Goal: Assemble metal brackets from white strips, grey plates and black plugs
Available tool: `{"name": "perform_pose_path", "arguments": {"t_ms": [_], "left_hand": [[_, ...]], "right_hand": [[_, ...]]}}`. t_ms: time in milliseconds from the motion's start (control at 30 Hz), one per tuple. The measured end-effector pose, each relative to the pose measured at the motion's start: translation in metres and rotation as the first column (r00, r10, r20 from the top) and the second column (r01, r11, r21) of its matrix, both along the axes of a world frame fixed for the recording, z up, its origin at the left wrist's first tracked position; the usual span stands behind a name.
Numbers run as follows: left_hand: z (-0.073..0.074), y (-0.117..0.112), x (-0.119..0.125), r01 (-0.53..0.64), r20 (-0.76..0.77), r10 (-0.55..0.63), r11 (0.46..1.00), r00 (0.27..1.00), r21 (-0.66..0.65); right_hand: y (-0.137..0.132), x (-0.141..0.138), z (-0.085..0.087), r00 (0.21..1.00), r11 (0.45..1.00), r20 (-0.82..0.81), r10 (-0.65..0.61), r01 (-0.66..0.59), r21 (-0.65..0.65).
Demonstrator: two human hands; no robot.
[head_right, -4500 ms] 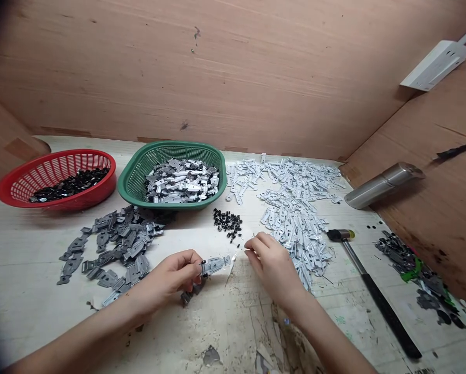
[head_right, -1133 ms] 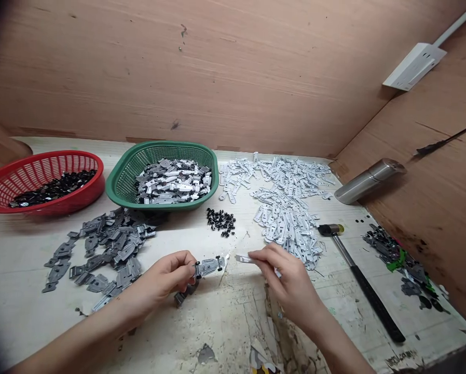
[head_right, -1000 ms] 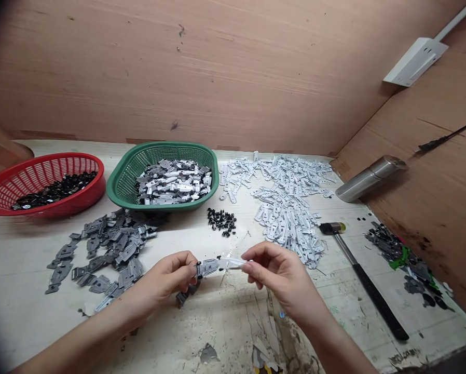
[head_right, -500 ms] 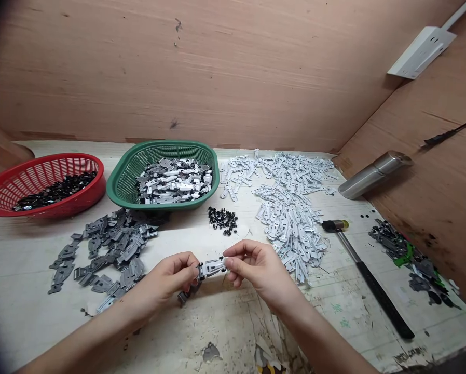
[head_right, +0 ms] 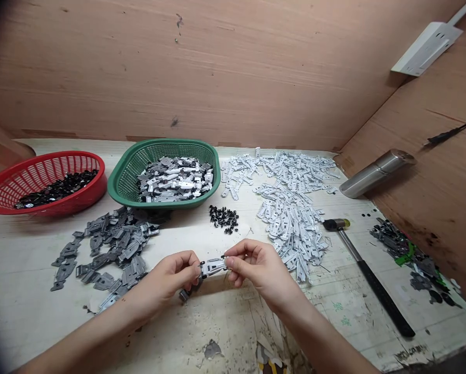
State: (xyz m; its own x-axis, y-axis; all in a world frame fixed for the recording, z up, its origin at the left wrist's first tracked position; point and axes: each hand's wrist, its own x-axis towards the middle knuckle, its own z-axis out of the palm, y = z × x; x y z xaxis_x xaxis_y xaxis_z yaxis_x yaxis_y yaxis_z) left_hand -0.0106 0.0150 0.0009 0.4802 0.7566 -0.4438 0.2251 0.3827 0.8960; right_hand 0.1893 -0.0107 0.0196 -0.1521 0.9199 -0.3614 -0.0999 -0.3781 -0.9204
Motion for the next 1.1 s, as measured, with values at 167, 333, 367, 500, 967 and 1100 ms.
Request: {"name": "perform_pose_path", "arguments": {"t_ms": [167,333,367,500,967,1100], "left_hand": [[0.002,0.0,0.0,0.014,-0.008,-0.014,1.0,1.0,0.007],[0.006,0.002,-0.001,0.038,0.052,-0.037,0.999,0.998,-0.016],[0.007,0.002,-0.002,0.042,0.062,-0.042,0.999,0.997,-0.013],[0.009,0.002,-0.002,0.057,0.08,-0.059,0.998,0.995,0.024],[0.014,-0.006,0.003,0.03,0.162,-0.022,0.998,0.987,-0.05],[0.019,-0.01,0.003,-0.019,0.095,0.009,0.995,0.995,0.101]], "right_hand": [[0.002,0.0,-0.002,1.0,1.0,-0.01,-0.008,0.008,-0.01],[0.006,0.006,-0.011,0.996,0.996,-0.019,-0.088,0.087,-0.018],[0.007,0.008,-0.012,0.997,0.996,-0.035,-0.074,0.072,-0.052],[0.007,0.011,-0.016,0.985,0.978,-0.112,0.13,-0.145,-0.147],[-0.011,-0.022,-0.018,0.992,0.988,-0.048,0.116,-0.11,0.109],[-0.017,-0.026,-0.02,0.99,0.984,-0.068,0.125,-0.115,0.136]]}}
